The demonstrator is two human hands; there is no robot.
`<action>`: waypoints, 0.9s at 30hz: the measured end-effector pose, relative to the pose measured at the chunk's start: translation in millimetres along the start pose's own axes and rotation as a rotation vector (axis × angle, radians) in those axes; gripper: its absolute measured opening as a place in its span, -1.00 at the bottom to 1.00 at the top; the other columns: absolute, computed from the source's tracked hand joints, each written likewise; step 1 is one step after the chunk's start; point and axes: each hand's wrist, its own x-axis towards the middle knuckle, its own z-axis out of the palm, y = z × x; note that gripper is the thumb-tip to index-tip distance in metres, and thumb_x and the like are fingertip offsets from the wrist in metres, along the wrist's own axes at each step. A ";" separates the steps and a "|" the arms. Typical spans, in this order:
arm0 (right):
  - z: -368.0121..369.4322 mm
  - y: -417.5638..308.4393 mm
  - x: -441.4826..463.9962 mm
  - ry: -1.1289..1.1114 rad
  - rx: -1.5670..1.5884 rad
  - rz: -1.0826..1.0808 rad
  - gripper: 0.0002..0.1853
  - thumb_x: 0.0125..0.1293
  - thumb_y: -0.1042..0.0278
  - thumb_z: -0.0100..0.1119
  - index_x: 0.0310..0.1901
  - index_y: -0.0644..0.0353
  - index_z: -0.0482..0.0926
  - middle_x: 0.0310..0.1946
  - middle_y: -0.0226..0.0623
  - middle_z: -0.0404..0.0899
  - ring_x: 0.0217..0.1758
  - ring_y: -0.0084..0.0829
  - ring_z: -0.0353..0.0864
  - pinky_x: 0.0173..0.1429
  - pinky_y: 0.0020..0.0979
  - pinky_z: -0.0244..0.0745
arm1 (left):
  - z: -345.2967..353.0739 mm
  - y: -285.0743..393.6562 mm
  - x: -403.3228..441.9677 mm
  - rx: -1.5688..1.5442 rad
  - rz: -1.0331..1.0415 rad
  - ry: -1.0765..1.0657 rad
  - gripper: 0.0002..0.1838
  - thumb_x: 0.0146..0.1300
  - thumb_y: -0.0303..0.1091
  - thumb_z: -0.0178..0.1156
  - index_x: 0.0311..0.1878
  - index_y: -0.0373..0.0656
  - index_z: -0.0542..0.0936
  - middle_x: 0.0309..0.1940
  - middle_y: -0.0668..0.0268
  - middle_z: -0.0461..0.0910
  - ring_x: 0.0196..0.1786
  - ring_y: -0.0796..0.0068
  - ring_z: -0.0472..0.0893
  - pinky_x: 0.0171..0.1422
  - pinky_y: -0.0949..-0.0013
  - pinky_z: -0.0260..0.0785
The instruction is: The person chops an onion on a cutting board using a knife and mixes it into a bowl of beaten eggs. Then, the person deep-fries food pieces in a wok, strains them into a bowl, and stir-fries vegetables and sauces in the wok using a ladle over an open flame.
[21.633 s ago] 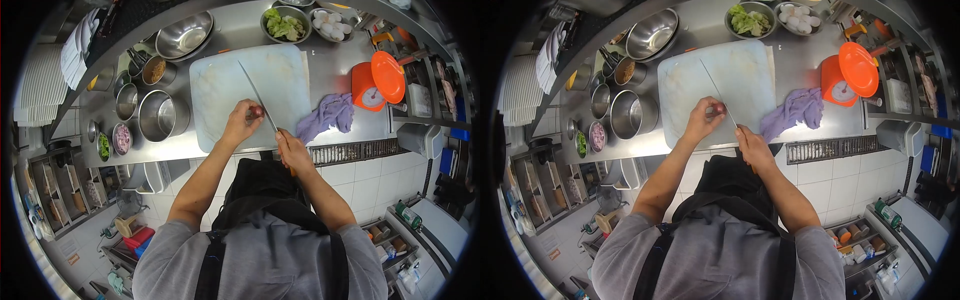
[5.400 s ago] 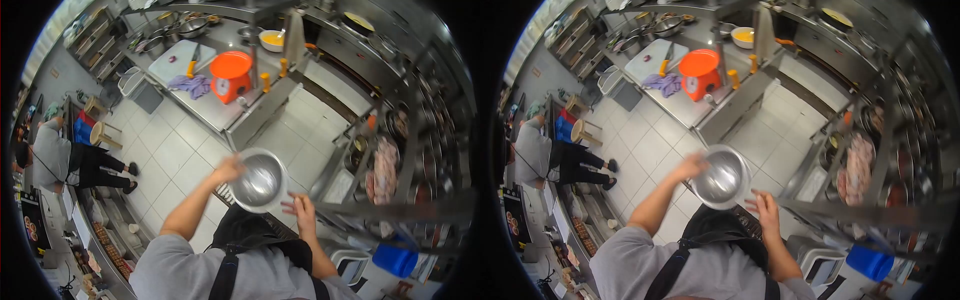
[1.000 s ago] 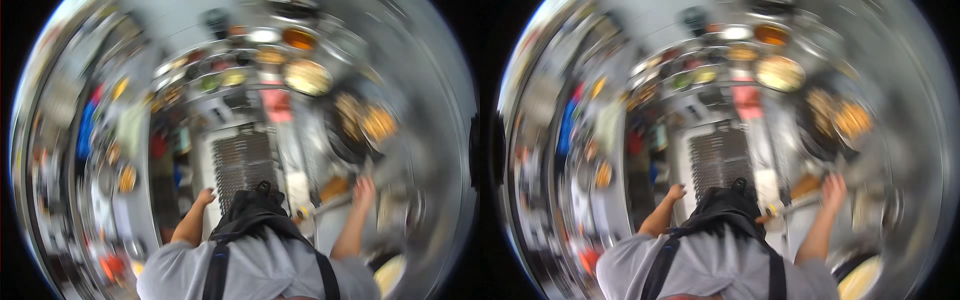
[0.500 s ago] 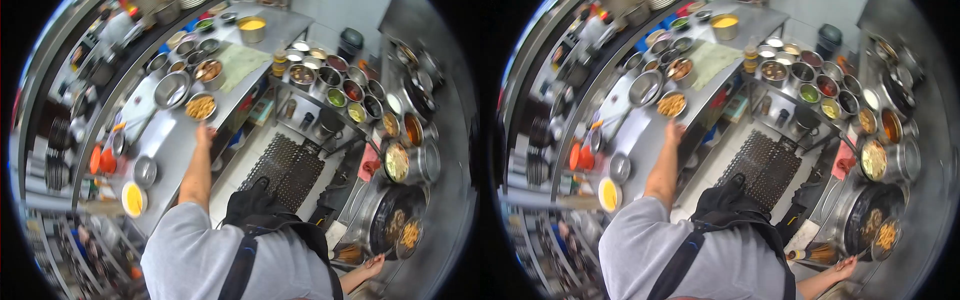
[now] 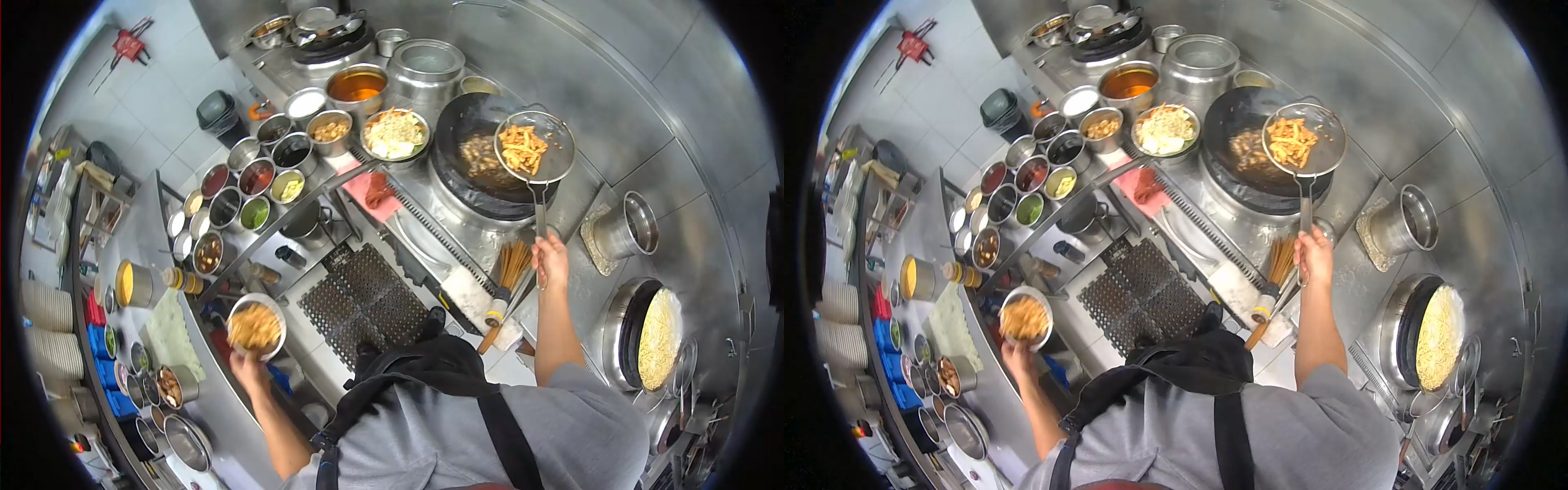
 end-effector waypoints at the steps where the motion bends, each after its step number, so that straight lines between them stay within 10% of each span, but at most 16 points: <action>1: -2.4 -5.1 -0.6 0.000 0.005 0.007 -0.78 0.31 0.46 0.07 -0.03 0.25 0.51 -0.65 -0.42 0.46 -0.84 -0.60 0.30 -0.84 -0.60 0.01 | 50.2 7.4 8.8 0.037 -0.023 -0.137 -0.70 0.02 -0.51 0.20 -0.13 -0.22 0.46 -0.39 0.32 0.54 -0.52 0.58 0.51 -0.58 0.57 0.27; 11: -45.6 -79.7 0.0 -0.093 -0.270 -0.054 -0.52 0.32 0.53 -0.02 0.30 0.27 0.37 -0.65 -0.39 0.43 -0.81 -0.57 0.30 -0.76 -0.52 0.20 | 613.3 43.1 -43.9 0.451 0.171 -0.882 -0.72 0.00 -0.50 0.17 -0.20 -0.44 0.47 -0.53 0.02 0.60 -0.60 0.36 0.60 -0.54 0.30 0.43; 15: -44.5 -70.4 9.9 -0.117 -0.411 -0.090 -0.49 0.34 0.50 0.00 0.35 0.17 0.35 -0.66 -0.41 0.42 -0.78 -0.59 0.31 -0.68 -0.51 0.25 | 695.1 42.7 -108.9 0.335 0.026 -0.891 -0.80 0.03 -0.64 0.08 -0.22 -0.47 0.46 -0.55 -0.01 0.59 -0.65 0.30 0.60 -0.61 0.30 0.43; 18: -44.2 -63.3 21.6 0.022 -0.796 -0.159 -0.48 0.29 0.39 0.10 0.31 0.03 0.40 -0.60 -0.03 0.56 -0.53 -0.17 0.63 -0.31 -0.19 0.49 | 729.8 9.9 -100.7 0.334 -0.114 -1.039 -0.76 0.05 -0.67 0.07 -0.16 -0.45 0.43 -0.50 0.01 0.58 -0.64 0.31 0.60 -0.61 0.32 0.43; 27: -64.7 -80.3 29.4 0.041 -1.076 -0.394 -0.50 0.27 0.39 0.14 0.28 -0.01 0.44 -0.51 0.15 0.55 -0.34 0.14 0.61 -0.21 0.00 0.47 | 734.6 9.0 -97.5 0.315 -0.074 -0.943 -0.77 0.08 -0.71 0.09 -0.17 -0.39 0.35 -0.54 0.15 0.48 -0.67 0.43 0.48 -0.62 0.33 0.42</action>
